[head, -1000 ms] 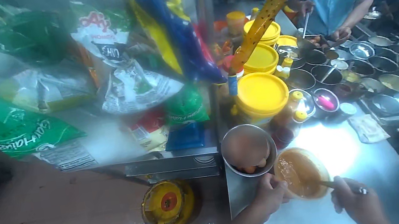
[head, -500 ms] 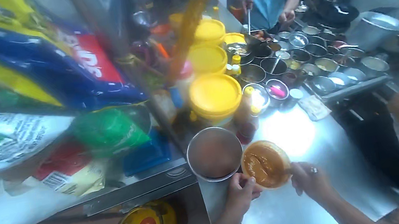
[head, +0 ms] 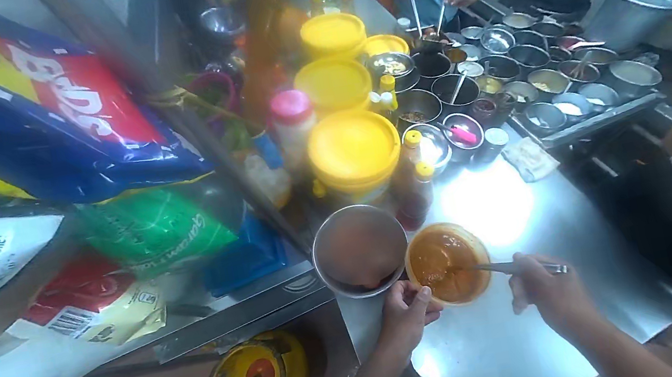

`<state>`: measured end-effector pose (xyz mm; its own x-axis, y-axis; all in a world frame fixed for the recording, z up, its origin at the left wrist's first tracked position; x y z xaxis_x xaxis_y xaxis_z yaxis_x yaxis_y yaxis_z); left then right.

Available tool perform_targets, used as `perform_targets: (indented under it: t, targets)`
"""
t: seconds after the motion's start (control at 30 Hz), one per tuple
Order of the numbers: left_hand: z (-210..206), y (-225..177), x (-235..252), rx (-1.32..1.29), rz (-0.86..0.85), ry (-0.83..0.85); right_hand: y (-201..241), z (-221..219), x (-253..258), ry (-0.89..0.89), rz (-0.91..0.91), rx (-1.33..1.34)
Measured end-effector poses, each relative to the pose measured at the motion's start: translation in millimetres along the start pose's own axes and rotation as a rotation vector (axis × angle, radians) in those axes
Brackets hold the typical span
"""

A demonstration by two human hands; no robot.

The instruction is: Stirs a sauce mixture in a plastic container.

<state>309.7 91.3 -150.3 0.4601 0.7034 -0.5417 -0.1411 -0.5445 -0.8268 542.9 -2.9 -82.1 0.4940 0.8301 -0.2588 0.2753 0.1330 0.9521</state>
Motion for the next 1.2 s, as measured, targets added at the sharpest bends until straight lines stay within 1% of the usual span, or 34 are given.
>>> perform_targets:
  t: [0.2, 0.5, 0.57, 0.7, 0.77, 0.83, 0.87, 0.9, 0.97, 1.0, 1.03, 1.07, 1.1, 1.2]
  targets:
    - [-1, -2, 0, -0.005, 0.015, -0.01, 30, 1, -12, -0.027, 0.083, -0.058]
    - [0, 1, 2, -0.008, -0.001, -0.004, 56, -1, -33, 0.055, 0.39, -0.326]
    - [0, 2, 2, -0.016, -0.003, -0.001, 53, 2, -35, 0.104, 0.473, -0.46]
    - [0, -1, 1, -0.011, 0.006, -0.005, 30, 7, -24, 0.333, 0.753, -0.962]
    - [0, -2, 1, -0.002, 0.0, -0.006, 17, 3, -10, 0.448, 0.844, -1.158]
    - [1, -3, 2, 0.012, -0.006, -0.011, 1, -3, 4, 0.51, 0.821, -1.247]
    - [1, -3, 2, 0.016, -0.005, -0.012, -7, -5, 9, 0.511, 0.75, -1.249]
    - [0, -2, 2, 0.019, -0.003, -0.013, -14, -7, 13, 0.485, 0.626, -1.223]
    - [-2, 1, 1, 0.019, -0.009, -0.008, -22, -7, 19, 0.361, 0.293, -1.039]
    - [-2, 1, 1, 0.016, -0.016, -0.005, -21, -5, 22, 0.279, 0.17, -0.899]
    - [-1, 2, 2, 0.012, -0.022, -0.003, -19, -4, 23, 0.195, 0.108, -0.751]
    - [1, 3, 2, 0.006, -0.024, -0.001, -19, -3, 22, 0.128, 0.089, -0.647]
    - [1, 3, 3, -0.003, -0.023, 0.001, -21, -4, 19, 0.106, 0.091, -0.618]
    - [-1, 5, 3, -0.018, -0.016, 0.017, -29, -6, 8, 0.142, 0.09, -0.639]
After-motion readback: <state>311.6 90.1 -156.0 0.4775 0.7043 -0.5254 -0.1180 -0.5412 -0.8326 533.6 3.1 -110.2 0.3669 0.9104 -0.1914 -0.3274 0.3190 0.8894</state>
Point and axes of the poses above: each hand's wrist, its own x-axis towards the middle knuckle, its own z-axis out of the back of the hand, y = z × x, the point moved 2 cm from there along x, towards the middle knuckle, and after that the axes turned 12 degrees about x, right-handed, at the moved point
